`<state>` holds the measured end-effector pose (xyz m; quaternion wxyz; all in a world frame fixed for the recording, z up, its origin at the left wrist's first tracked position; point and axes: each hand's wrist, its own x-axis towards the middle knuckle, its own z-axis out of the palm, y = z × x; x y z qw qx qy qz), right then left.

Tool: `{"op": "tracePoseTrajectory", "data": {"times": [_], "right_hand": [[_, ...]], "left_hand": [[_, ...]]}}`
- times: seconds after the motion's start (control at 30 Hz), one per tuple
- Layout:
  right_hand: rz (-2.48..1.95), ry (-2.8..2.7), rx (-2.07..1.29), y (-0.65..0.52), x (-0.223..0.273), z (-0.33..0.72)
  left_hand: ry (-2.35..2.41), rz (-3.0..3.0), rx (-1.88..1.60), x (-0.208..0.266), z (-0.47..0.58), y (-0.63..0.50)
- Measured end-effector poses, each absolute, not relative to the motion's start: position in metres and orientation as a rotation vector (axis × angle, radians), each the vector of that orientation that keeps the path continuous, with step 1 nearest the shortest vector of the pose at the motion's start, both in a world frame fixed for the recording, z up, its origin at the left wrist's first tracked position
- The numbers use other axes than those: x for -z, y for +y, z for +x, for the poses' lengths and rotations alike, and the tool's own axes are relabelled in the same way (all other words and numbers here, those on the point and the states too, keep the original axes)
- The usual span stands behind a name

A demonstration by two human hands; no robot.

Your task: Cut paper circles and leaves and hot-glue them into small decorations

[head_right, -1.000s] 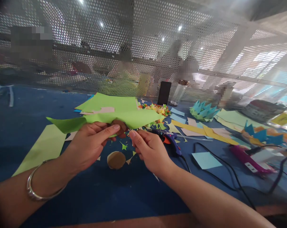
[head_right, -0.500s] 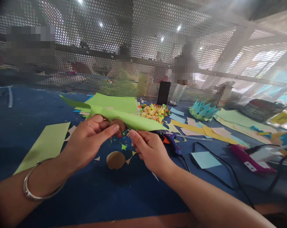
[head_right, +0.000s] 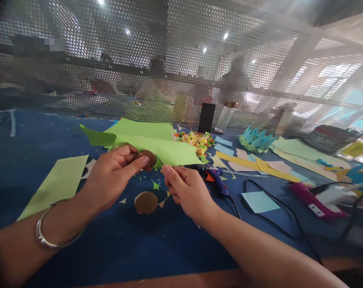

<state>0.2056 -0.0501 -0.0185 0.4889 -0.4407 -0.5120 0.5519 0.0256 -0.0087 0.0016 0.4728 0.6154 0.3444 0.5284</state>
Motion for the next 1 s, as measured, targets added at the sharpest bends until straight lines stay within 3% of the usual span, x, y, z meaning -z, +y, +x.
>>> {"op": "tracePoseTrajectory", "data": {"times": [0.53,1.0], "right_hand": [[-1.124,-1.231,-1.409,-0.050,0.016,0.207],[-1.074,-1.256,-1.433,-0.049,0.017,0.213]], "left_hand": [[0.939,1.851,-1.269,-0.007,0.020,-0.008],[0.677,1.440,-1.010,0.004,0.028,-0.013]]}}
